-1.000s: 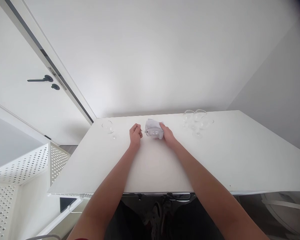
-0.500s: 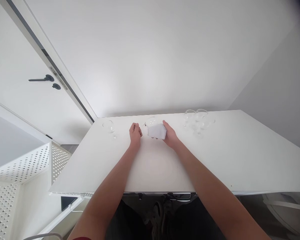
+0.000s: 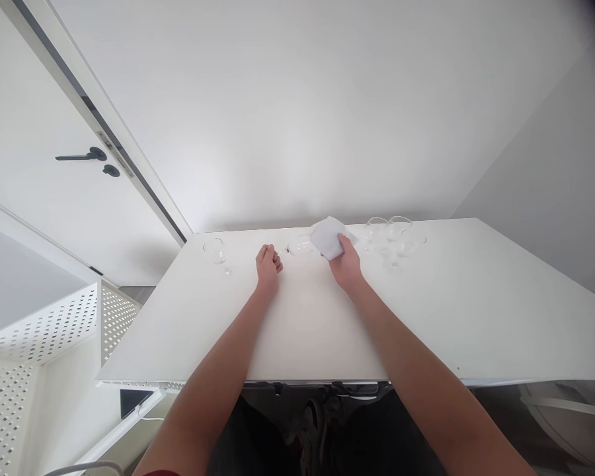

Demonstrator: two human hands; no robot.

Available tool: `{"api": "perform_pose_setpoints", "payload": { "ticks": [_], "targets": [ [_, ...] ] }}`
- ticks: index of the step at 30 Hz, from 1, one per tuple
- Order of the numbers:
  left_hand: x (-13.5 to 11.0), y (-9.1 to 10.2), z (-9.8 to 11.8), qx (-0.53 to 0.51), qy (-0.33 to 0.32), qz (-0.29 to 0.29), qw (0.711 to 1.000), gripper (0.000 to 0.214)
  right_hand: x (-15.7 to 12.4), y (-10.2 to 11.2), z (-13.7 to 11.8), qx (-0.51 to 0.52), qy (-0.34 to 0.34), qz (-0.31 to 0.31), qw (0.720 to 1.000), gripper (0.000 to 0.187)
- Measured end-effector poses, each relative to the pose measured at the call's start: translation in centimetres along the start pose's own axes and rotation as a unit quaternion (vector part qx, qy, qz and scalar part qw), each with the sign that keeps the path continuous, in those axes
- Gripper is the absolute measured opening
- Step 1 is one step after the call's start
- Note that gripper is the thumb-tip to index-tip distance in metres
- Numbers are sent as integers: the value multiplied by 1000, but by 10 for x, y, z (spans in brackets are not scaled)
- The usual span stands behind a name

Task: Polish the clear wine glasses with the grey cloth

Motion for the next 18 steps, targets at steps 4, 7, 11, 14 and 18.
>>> {"api": "perform_pose_setpoints", "payload": {
  "ticks": [4,7,11,14,18],
  "targets": [
    [0,-2,-4,-52,49,-17,997,38,3,1,14,-177,30,31,983,40],
    [0,-4,-8,-91,106,-40,989,34,2,-3,20,-196,39,9,980,42],
    [-1,-7,-12,-121,164,-56,977,31,-1,-4,17,-223,45,2,974,50],
    [-5,-11,-15,-116,192,-64,972,29,-9,-11,15,-197,20,-87,976,50],
    [-13,-20,-15,-120,215,-88,965,30,-26,-26,15,-74,-46,-228,970,46]
  ]
}}
Point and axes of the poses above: each hand's wrist, its own x-axis towards the middle knuckle, its own y-axis out of the back of the hand, z = x × y, the point moved 3 cm from there along x, towards the middle knuckle, and after that the axes turned 4 degrees about z, right-handed, at the moved point
